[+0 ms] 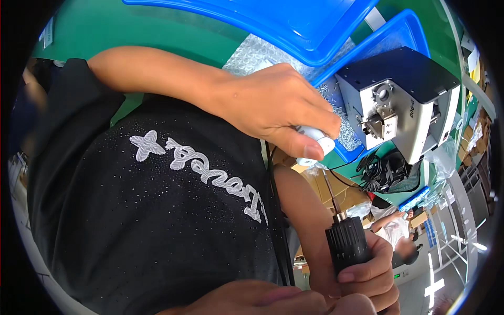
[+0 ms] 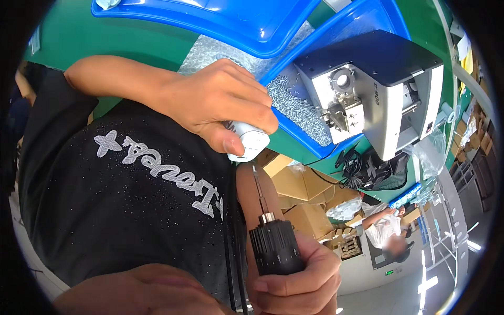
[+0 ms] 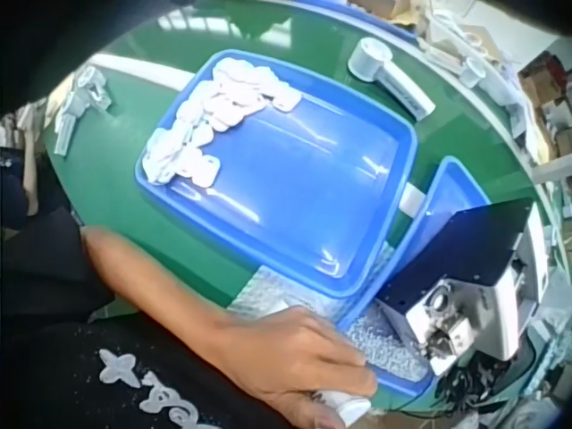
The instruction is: Assembling components of plastic hair dryer housings using an electric screwdriver at a factory workbench.
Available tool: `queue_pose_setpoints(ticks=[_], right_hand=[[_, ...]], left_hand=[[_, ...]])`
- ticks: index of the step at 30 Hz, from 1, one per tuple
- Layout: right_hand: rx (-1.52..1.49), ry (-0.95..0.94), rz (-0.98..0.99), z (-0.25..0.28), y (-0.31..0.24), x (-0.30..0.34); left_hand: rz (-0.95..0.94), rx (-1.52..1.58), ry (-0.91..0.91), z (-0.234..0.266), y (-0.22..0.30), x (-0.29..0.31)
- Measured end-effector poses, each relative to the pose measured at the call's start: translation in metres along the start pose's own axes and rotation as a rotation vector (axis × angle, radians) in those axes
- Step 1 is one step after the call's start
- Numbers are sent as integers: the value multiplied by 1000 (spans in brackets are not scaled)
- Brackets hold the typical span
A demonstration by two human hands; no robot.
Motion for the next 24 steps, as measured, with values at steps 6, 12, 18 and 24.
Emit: queue_pose_setpoints(ticks=[6, 12, 18, 24], right_hand=[[-20, -13, -19, -10, 16, -6], [-54, -27, -36, -11, 30, -3], [-70, -22, -13, -19, 45, -1], [-78, -43, 33, -16, 19, -13]], left_hand=[[8, -10, -39, -2, 2, -2], [-9, -56, -8, -3, 4, -2], [69, -33, -34, 1, 7, -5], [48, -12, -46, 3, 6, -5]])
Point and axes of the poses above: each hand's wrist, its own x-axis away from the middle knuckle, its own z-axis out of the back of the hand, y = z × x, the point moved 5 cm from there along -x, towards the middle knuckle, and after that the axes turned 9 degrees about x, right-handed, at the moved point
